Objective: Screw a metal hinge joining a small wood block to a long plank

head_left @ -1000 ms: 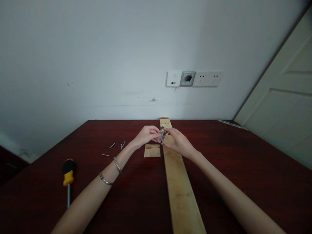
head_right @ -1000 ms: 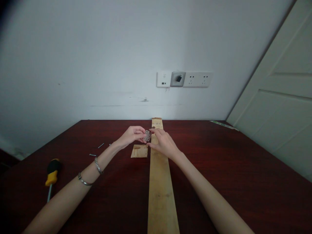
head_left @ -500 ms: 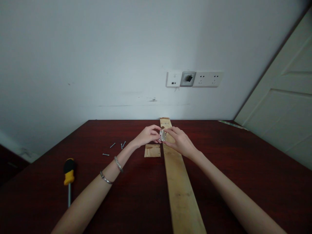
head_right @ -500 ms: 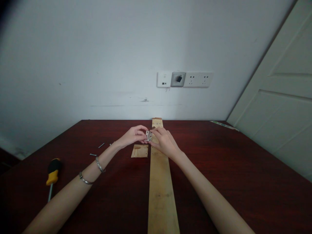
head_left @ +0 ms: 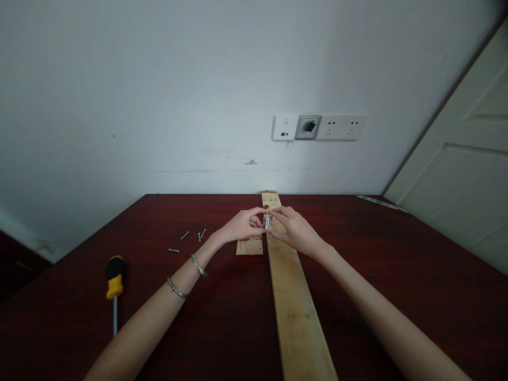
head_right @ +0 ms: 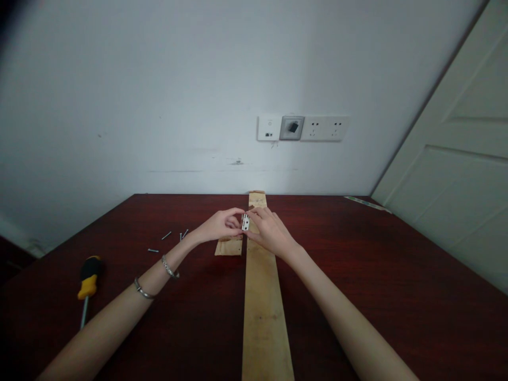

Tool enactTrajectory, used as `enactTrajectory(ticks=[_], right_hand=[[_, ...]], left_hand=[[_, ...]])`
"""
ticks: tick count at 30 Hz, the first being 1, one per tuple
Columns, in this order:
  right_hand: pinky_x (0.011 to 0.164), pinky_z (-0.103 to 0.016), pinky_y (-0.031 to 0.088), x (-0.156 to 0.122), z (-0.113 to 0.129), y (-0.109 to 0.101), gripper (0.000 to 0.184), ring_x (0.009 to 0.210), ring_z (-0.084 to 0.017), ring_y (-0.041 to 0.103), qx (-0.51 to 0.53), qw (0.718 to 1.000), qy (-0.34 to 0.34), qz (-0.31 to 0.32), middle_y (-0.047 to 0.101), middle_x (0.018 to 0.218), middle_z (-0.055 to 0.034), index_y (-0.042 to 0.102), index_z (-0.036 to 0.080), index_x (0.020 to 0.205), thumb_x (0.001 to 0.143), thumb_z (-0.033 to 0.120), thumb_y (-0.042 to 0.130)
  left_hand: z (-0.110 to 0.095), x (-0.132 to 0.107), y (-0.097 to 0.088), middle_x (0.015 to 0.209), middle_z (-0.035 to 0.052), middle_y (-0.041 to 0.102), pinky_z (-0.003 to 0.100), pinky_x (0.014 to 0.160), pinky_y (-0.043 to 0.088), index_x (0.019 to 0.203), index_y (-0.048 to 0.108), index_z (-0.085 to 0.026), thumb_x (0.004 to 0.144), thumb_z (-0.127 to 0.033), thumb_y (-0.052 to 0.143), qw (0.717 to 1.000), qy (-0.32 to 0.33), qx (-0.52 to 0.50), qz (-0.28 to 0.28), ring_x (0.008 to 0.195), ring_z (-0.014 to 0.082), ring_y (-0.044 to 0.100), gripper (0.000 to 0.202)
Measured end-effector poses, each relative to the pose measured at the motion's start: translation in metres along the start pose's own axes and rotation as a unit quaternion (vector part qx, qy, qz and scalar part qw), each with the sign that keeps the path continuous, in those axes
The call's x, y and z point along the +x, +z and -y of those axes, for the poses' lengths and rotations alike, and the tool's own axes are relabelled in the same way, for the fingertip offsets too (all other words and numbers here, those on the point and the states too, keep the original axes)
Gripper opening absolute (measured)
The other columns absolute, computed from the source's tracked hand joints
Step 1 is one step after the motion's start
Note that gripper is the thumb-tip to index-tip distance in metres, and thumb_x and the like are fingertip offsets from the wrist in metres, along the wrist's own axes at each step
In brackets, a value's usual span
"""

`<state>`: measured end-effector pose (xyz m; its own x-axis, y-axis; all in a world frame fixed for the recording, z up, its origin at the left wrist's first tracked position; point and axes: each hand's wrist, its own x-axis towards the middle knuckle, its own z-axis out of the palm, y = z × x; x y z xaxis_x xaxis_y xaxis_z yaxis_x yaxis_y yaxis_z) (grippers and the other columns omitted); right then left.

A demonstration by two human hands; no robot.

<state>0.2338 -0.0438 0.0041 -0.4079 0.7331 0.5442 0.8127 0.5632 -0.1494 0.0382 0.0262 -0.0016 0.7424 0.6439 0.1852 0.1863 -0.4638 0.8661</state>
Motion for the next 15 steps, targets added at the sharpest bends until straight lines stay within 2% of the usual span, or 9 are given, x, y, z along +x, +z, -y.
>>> enactTrajectory(ticks=[4,8,12,15], right_hand=[[0.088,-0.046,0.049,-0.001,-0.002,0.003,0.042,0.104,-0.028,0.055,0.022,1.000,0.006,0.007,0.059,0.116,-0.0120,0.058,0.018,0.119,0.080,0.035,0.063],[0.092,-0.043,0.048,-0.005,-0.009,0.014,0.039,0.106,-0.026,0.056,0.088,0.996,0.017,0.013,0.058,0.114,-0.0118,0.062,0.019,0.113,0.078,0.036,0.065],[0.094,-0.039,0.046,-0.010,-0.016,0.027,0.038,0.104,-0.024,0.057,0.135,0.987,0.035,0.073,0.057,0.112,-0.0117,0.064,0.017,0.109,0.076,0.037,0.067],[0.095,-0.039,0.045,-0.012,-0.018,0.031,0.031,0.105,-0.024,0.056,0.137,0.982,0.044,0.123,0.056,0.111,-0.0110,0.067,0.018,0.102,0.076,0.035,0.067]], left_hand=[[-0.003,-0.003,-0.008,0.075,0.0019,0.068,0.023,0.064,0.048,0.120,0.055,-0.016,0.071,-0.023,0.068,0.992,0.018,0.125,0.019,0.066,0.0125,0.062,0.051],[-0.003,-0.004,-0.013,0.071,0.0002,0.065,0.021,0.060,0.044,0.111,0.063,-0.018,0.072,-0.031,0.069,0.978,0.026,0.203,0.048,0.063,0.0123,0.060,0.041],[0.002,-0.004,-0.010,0.064,-0.0018,0.061,0.018,0.052,0.037,0.086,0.067,-0.018,0.072,-0.035,0.069,0.964,0.018,0.251,0.086,0.056,0.0106,0.055,0.022],[0.006,-0.004,-0.006,0.060,-0.0028,0.059,0.018,0.047,0.031,0.077,0.065,-0.017,0.070,-0.036,0.070,0.959,0.004,0.267,0.099,0.051,0.0089,0.051,0.021]])
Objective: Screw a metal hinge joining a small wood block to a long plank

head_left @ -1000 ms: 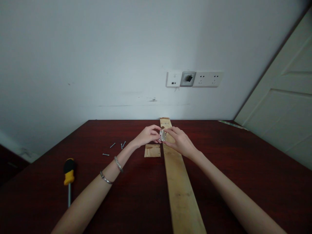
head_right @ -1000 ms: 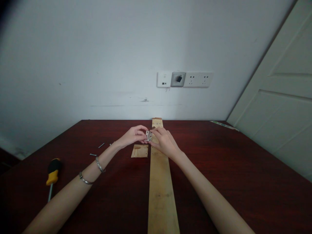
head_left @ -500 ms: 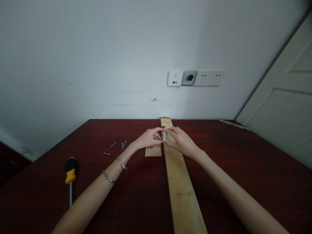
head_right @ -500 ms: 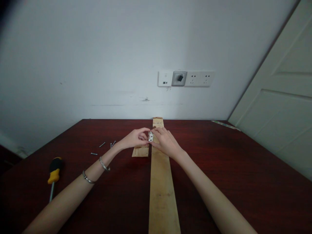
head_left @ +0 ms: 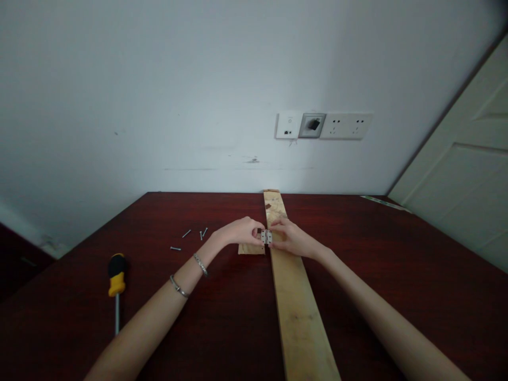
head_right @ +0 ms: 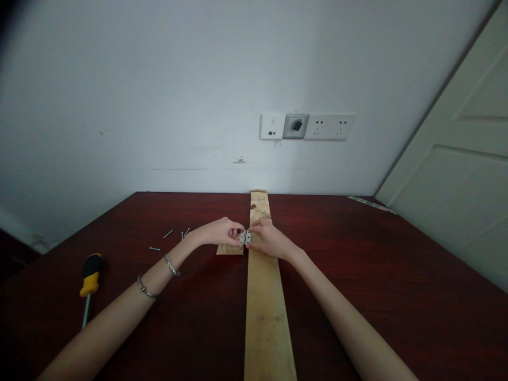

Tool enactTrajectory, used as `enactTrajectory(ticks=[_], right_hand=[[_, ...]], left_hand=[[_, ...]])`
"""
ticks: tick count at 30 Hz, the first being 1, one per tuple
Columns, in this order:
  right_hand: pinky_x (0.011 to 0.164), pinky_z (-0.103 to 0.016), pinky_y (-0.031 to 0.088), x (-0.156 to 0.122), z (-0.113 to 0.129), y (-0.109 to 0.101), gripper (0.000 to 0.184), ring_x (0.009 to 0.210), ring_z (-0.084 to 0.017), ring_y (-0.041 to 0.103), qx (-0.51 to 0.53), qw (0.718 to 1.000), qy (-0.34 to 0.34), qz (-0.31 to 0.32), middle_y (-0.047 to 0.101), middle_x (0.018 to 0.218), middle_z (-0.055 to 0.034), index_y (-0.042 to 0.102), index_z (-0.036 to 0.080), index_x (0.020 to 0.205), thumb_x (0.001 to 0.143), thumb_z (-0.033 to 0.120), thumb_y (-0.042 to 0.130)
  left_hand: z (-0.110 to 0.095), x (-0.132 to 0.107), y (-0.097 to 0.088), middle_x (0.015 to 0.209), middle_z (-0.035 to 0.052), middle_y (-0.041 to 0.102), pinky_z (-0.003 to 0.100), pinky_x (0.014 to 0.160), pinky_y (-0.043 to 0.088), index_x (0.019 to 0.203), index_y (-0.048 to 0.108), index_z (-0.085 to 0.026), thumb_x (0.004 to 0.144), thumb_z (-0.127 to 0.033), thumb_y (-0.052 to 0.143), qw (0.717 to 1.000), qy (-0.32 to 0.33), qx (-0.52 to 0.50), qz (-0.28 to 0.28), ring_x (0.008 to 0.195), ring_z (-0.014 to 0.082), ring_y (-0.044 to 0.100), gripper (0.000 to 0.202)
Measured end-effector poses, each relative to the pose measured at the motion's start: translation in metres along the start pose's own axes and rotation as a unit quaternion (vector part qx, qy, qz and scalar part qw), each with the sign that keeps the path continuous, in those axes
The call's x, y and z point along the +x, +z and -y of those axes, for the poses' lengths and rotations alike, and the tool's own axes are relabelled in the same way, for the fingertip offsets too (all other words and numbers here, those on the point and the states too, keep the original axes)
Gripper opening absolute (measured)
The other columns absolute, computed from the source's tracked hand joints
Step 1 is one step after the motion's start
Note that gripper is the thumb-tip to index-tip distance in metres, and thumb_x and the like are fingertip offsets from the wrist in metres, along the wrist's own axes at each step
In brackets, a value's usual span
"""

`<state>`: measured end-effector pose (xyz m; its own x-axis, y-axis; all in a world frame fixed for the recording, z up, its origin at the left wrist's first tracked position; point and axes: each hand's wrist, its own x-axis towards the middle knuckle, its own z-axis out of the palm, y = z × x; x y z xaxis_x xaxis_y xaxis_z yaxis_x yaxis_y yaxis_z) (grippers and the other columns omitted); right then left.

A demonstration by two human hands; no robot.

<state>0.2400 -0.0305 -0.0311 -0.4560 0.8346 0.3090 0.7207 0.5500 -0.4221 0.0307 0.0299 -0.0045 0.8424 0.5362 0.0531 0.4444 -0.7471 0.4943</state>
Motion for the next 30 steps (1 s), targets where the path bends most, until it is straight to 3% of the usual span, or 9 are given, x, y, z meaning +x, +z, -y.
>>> enactTrajectory(ticks=[14,30], right_hand=[[0.100,-0.039,0.038,0.000,-0.001,-0.005,0.034,0.113,-0.027,0.050,0.022,0.996,0.029,0.078,0.052,0.119,-0.0113,0.070,0.021,0.103,0.073,0.038,0.067],[0.096,-0.040,0.041,-0.001,-0.005,-0.008,0.034,0.106,-0.026,0.054,0.026,0.997,0.020,0.067,0.058,0.114,-0.0094,0.071,0.021,0.099,0.069,0.038,0.070]], left_hand=[[-0.011,0.000,0.003,0.067,-0.0022,0.062,0.019,0.051,0.030,0.084,0.065,-0.020,0.072,-0.042,0.067,0.995,-0.043,0.063,0.065,0.058,0.0106,0.053,0.025],[-0.016,-0.001,0.005,0.071,-0.0017,0.065,0.019,0.051,0.032,0.085,0.064,-0.021,0.073,-0.043,0.064,0.991,-0.047,0.098,0.073,0.061,0.0109,0.056,0.025]])
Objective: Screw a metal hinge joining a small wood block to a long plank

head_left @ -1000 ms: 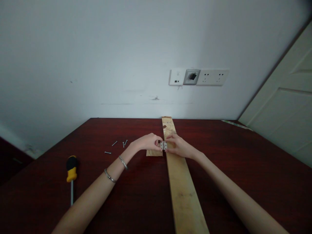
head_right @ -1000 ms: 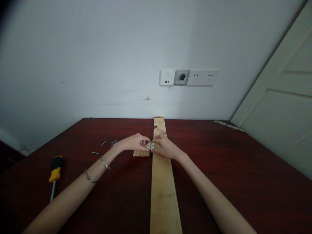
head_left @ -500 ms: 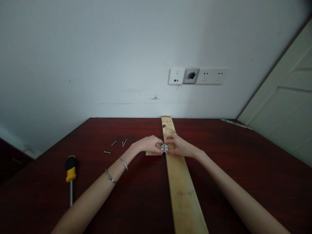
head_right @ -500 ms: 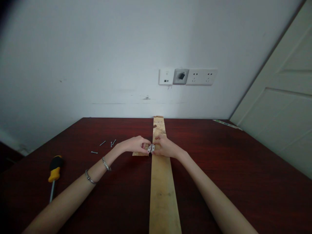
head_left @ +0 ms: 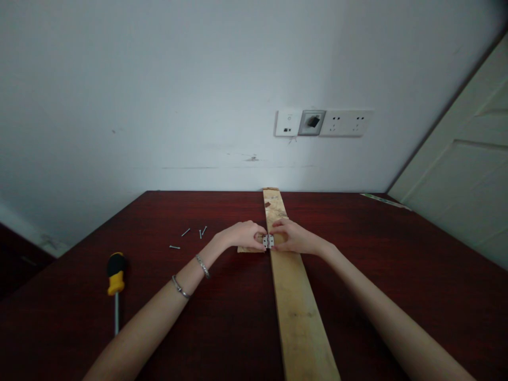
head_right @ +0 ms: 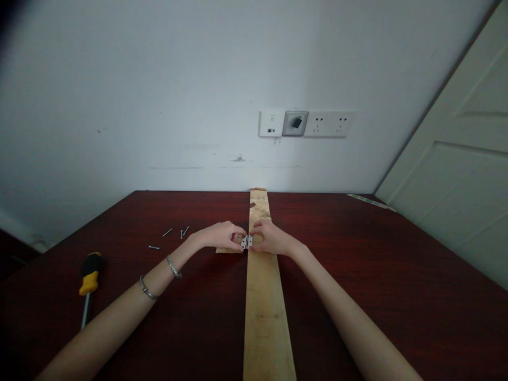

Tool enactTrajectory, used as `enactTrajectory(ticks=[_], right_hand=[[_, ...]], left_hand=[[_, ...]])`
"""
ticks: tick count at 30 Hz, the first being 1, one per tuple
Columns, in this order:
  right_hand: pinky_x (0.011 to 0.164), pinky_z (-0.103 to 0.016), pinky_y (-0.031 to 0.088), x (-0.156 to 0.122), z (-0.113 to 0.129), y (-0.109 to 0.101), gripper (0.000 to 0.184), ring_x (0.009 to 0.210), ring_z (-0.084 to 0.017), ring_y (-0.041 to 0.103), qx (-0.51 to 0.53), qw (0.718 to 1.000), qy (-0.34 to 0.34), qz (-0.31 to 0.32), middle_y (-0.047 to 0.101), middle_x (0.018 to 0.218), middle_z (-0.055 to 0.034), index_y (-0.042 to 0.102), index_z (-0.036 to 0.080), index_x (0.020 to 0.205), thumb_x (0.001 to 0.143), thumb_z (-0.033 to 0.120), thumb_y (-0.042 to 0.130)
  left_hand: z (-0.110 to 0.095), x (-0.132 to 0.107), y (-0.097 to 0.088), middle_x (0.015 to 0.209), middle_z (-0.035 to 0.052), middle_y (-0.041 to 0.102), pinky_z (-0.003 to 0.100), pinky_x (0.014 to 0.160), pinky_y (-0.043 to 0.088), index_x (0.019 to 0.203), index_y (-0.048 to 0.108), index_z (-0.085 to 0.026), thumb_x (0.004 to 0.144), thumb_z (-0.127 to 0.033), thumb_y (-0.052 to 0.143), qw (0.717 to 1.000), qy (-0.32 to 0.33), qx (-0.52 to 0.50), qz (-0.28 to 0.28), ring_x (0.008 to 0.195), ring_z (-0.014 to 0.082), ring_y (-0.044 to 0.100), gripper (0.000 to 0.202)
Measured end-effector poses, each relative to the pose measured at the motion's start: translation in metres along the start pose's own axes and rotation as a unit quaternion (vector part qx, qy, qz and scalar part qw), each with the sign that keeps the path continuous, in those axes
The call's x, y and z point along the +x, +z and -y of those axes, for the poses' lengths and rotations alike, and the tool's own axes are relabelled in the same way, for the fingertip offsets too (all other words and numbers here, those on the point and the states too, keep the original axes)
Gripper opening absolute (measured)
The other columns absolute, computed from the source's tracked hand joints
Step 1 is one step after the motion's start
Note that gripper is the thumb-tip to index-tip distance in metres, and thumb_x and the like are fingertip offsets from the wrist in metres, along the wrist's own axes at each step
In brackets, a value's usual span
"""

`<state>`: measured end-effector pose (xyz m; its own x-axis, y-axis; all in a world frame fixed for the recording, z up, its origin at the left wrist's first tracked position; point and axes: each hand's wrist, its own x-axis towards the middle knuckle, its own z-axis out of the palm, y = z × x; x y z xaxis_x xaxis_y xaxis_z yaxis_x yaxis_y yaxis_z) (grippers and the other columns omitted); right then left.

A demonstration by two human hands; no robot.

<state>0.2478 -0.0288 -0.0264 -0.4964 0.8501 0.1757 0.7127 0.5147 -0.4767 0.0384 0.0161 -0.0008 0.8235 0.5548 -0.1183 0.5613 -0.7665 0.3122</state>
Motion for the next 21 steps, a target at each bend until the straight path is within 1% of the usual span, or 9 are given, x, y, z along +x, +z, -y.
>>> enactTrajectory(ticks=[7,11,17,21], right_hand=[[0.093,-0.038,0.043,0.0004,0.0008,-0.0034,0.035,0.103,-0.025,0.056,-0.011,1.000,0.005,0.016,0.061,0.109,-0.0091,0.070,0.019,0.098,0.068,0.038,0.071],[0.093,-0.037,0.042,-0.0003,0.0022,-0.0038,0.034,0.102,-0.025,0.056,-0.014,1.000,0.012,0.002,0.062,0.108,-0.0094,0.070,0.017,0.095,0.068,0.038,0.072],[0.093,-0.038,0.043,-0.0022,0.0013,-0.0023,0.034,0.102,-0.025,0.057,0.000,1.000,0.015,-0.011,0.063,0.107,-0.0083,0.071,0.019,0.096,0.067,0.037,0.073],[0.095,-0.039,0.043,-0.0030,-0.0012,-0.0009,0.032,0.103,-0.025,0.057,0.010,1.000,0.013,-0.018,0.063,0.107,-0.0079,0.071,0.021,0.095,0.068,0.038,0.073]], left_hand=[[-0.0053,-0.0026,-0.0031,0.074,-0.0011,0.067,0.020,0.053,0.032,0.085,0.065,-0.022,0.074,-0.043,0.063,1.000,-0.006,0.012,0.002,0.063,0.0116,0.057,0.024],[-0.0043,-0.0021,-0.0026,0.073,-0.0016,0.066,0.020,0.053,0.033,0.087,0.065,-0.022,0.074,-0.043,0.065,1.000,-0.001,0.010,0.003,0.064,0.0116,0.058,0.024],[-0.0021,-0.0006,-0.0019,0.076,-0.0017,0.067,0.020,0.054,0.033,0.088,0.065,-0.023,0.073,-0.045,0.065,1.000,-0.001,0.010,0.006,0.066,0.0130,0.059,0.026],[-0.0043,-0.0012,-0.0035,0.074,-0.0019,0.066,0.020,0.053,0.032,0.087,0.064,-0.023,0.074,-0.046,0.064,1.000,-0.002,0.012,0.009,0.066,0.0125,0.059,0.026]])
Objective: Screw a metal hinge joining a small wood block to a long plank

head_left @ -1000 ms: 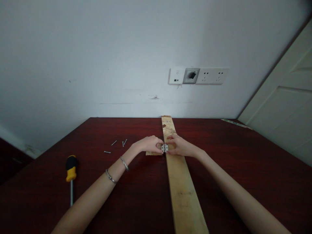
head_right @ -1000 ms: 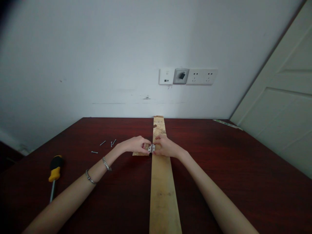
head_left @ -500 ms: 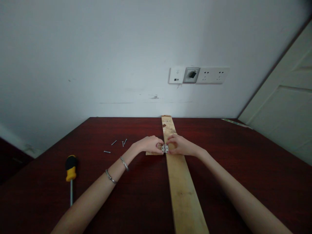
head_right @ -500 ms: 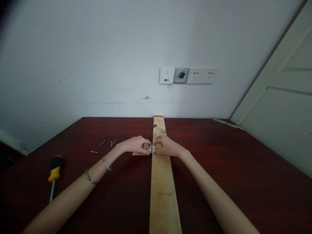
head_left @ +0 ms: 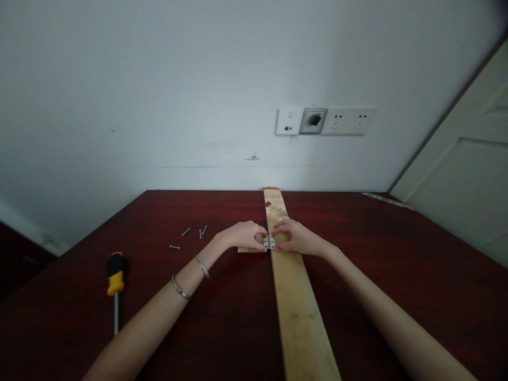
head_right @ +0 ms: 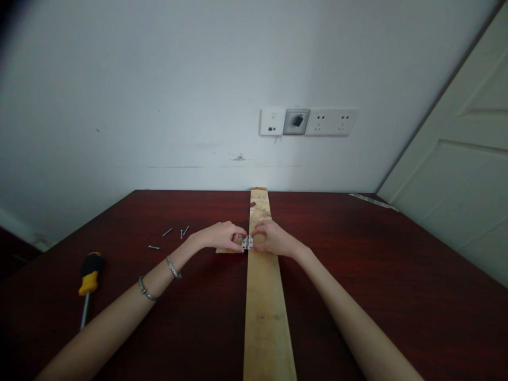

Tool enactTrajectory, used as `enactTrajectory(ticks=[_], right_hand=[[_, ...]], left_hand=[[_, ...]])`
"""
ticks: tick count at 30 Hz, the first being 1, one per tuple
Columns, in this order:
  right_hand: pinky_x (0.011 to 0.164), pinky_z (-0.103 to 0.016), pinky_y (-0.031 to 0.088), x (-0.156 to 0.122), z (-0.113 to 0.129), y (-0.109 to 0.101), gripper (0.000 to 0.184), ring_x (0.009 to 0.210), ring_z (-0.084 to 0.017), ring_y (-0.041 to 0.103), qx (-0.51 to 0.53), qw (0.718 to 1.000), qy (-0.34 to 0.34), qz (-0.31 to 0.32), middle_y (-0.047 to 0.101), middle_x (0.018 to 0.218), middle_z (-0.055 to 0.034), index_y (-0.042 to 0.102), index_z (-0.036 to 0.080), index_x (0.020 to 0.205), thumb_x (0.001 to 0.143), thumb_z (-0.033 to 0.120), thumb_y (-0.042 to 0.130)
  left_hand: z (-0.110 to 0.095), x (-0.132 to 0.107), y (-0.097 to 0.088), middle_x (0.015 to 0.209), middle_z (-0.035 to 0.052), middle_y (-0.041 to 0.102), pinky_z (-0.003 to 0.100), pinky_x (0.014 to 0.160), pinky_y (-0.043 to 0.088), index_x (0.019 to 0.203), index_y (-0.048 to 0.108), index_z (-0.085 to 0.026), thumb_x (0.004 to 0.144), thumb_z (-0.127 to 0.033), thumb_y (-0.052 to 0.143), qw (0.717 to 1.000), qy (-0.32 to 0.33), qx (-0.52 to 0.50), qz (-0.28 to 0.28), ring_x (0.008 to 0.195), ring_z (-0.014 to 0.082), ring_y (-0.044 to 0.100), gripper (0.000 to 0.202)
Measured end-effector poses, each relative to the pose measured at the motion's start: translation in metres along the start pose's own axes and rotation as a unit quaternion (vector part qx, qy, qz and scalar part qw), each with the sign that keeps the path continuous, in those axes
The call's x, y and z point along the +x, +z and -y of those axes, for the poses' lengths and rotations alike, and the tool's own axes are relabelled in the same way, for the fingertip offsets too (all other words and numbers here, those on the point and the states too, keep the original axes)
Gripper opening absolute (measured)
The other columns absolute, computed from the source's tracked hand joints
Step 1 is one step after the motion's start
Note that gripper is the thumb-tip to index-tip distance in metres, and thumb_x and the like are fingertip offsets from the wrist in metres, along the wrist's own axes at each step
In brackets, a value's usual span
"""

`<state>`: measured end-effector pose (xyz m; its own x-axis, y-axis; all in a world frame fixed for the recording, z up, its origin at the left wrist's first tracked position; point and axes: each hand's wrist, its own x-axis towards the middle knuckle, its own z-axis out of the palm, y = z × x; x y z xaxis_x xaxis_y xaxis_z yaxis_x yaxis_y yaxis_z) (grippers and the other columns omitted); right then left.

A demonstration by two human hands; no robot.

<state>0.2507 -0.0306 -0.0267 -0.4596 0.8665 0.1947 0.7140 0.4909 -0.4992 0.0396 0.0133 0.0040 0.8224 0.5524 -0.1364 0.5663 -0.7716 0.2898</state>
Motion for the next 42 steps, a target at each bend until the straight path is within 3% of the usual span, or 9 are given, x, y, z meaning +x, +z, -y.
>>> enactTrajectory(ticks=[23,42], right_hand=[[0.101,-0.043,0.037,-0.014,-0.012,0.017,0.035,0.112,-0.024,0.052,0.075,0.994,0.035,-0.065,0.056,0.119,-0.0083,0.069,0.023,0.101,0.069,0.036,0.073],[0.101,-0.045,0.037,-0.014,-0.015,0.015,0.035,0.112,-0.024,0.053,0.068,0.996,0.022,-0.057,0.057,0.119,-0.0070,0.069,0.026,0.103,0.070,0.035,0.072]], left_hand=[[0.000,0.002,0.002,0.077,-0.0014,0.066,0.020,0.051,0.030,0.089,0.064,-0.023,0.075,-0.046,0.064,1.000,-0.009,0.003,0.002,0.066,0.0126,0.059,0.027],[-0.002,0.001,0.001,0.075,-0.0014,0.065,0.021,0.051,0.030,0.088,0.064,-0.022,0.075,-0.045,0.064,1.000,-0.003,0.008,0.005,0.064,0.0123,0.058,0.026]])
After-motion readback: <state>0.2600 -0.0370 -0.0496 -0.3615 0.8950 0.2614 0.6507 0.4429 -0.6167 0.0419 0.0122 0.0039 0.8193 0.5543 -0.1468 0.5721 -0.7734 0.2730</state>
